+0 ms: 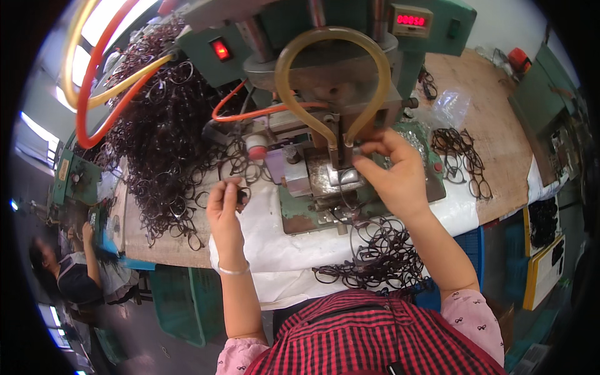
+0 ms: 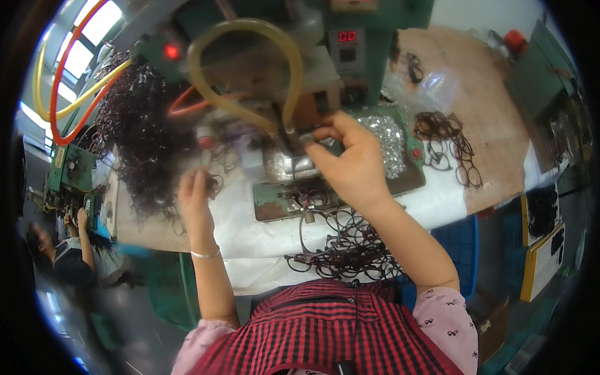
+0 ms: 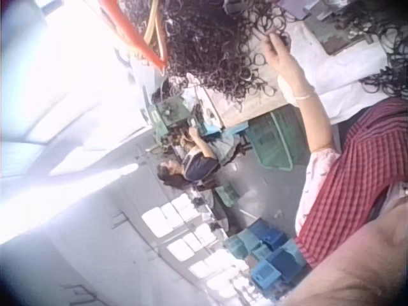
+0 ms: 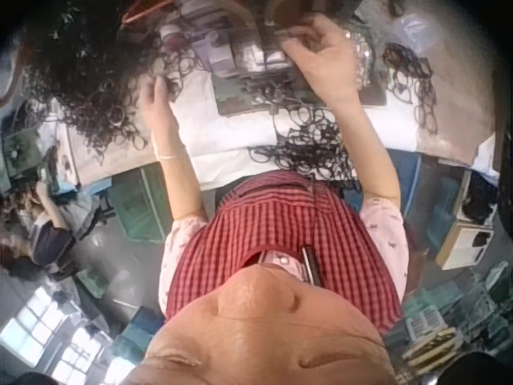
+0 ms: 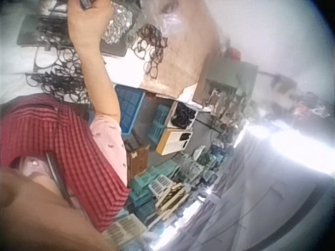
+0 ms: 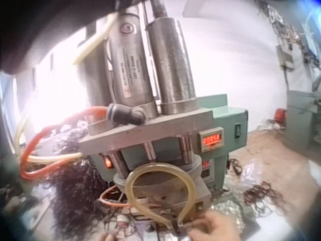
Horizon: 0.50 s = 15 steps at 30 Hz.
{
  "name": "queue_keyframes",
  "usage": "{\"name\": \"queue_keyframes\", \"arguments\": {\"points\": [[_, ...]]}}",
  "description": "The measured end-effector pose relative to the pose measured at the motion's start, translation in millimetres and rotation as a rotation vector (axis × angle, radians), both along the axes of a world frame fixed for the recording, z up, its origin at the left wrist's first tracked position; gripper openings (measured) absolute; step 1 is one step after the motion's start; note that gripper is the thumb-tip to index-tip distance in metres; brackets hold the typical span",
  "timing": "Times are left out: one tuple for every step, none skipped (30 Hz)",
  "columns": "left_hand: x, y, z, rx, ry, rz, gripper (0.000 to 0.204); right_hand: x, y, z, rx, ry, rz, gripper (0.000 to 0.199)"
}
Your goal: The person repeatedly picks up eyeglass frames and small metal components, places them into a press machine, and removes the assembled units. The person also occasionally wipes the machine surface with a white cloth. Finished glasses are placed into a blue bin.
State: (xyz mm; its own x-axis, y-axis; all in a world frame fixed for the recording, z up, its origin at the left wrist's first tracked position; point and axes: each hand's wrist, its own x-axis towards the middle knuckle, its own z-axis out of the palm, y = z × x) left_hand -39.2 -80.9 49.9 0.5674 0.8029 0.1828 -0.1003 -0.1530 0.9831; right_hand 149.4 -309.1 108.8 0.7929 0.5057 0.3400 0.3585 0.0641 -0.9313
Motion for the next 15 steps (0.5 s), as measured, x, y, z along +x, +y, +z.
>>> {"name": "queue_keyframes", "arguments": {"points": [[5.6, -16.1, 17.6, 0.011, -0.124, -0.004, 0.014, 0.1, -0.3, -4.3, -0.020, 0.010, -0.014, 0.031], [10.8, -30.6, 37.8, 0.020, -0.247, -0.011, 0.012, -0.8, -2.3, -7.3, -0.039, 0.022, -0.032, 0.034], [14.3, -39.0, 54.7, 0.068, -0.421, -0.078, 0.010, -1.8, -2.5, -6.0, 0.028, 0.090, 0.028, 0.036], [16.4, -49.3, 75.8, 0.108, -0.562, -0.200, 0.011, -1.5, -1.0, -2.7, 0.098, 0.149, 0.089, 0.038], [19.4, -55.3, 94.1, 0.222, -0.642, -0.313, 0.013, -2.4, 2.9, 1.1, 0.171, 0.208, 0.163, 0.040], [28.5, -62.5, 107.5, 0.321, -0.627, -0.300, 0.013, -6.9, 4.8, 6.2, 0.182, 0.315, 0.179, 0.044], [40.1, -66.9, 115.1, 0.419, -0.610, -0.288, 0.014, -9.0, 5.9, 6.1, 0.183, 0.334, 0.171, 0.044], [56.7, -63.3, 114.2, 0.466, -0.550, -0.178, 0.011, -9.6, 6.7, 4.9, 0.184, 0.352, 0.163, 0.044], [67.6, -57.8, 111.1, 0.519, -0.480, -0.059, 0.009, -12.2, 9.2, 4.7, 0.189, 0.376, 0.167, 0.044], [67.0, -48.0, 110.2, 0.569, -0.498, -0.025, 0.010, -15.7, 10.4, 6.9, 0.207, 0.417, 0.178, 0.046], [66.2, -49.5, 113.2, 0.539, -0.529, -0.037, 0.010, -17.2, 11.7, 9.2, 0.217, 0.418, 0.170, 0.045], [68.0, -53.7, 112.2, 0.493, -0.553, -0.057, 0.010, -18.6, 11.4, 7.9, 0.218, 0.429, 0.149, 0.045], [68.6, -56.5, 112.0, 0.448, -0.576, -0.075, 0.009, -21.1, 11.5, 9.9, 0.218, 0.440, 0.129, 0.044], [62.7, -59.3, 111.3, 0.382, -0.551, -0.133, 0.008, -31.7, 5.1, 15.8, 0.182, 0.427, 0.066, 0.047], [59.4, -64.5, 111.7, 0.319, -0.540, -0.197, 0.009, -34.1, -2.1, 15.5, 0.190, 0.330, 0.085, 0.047]]}}
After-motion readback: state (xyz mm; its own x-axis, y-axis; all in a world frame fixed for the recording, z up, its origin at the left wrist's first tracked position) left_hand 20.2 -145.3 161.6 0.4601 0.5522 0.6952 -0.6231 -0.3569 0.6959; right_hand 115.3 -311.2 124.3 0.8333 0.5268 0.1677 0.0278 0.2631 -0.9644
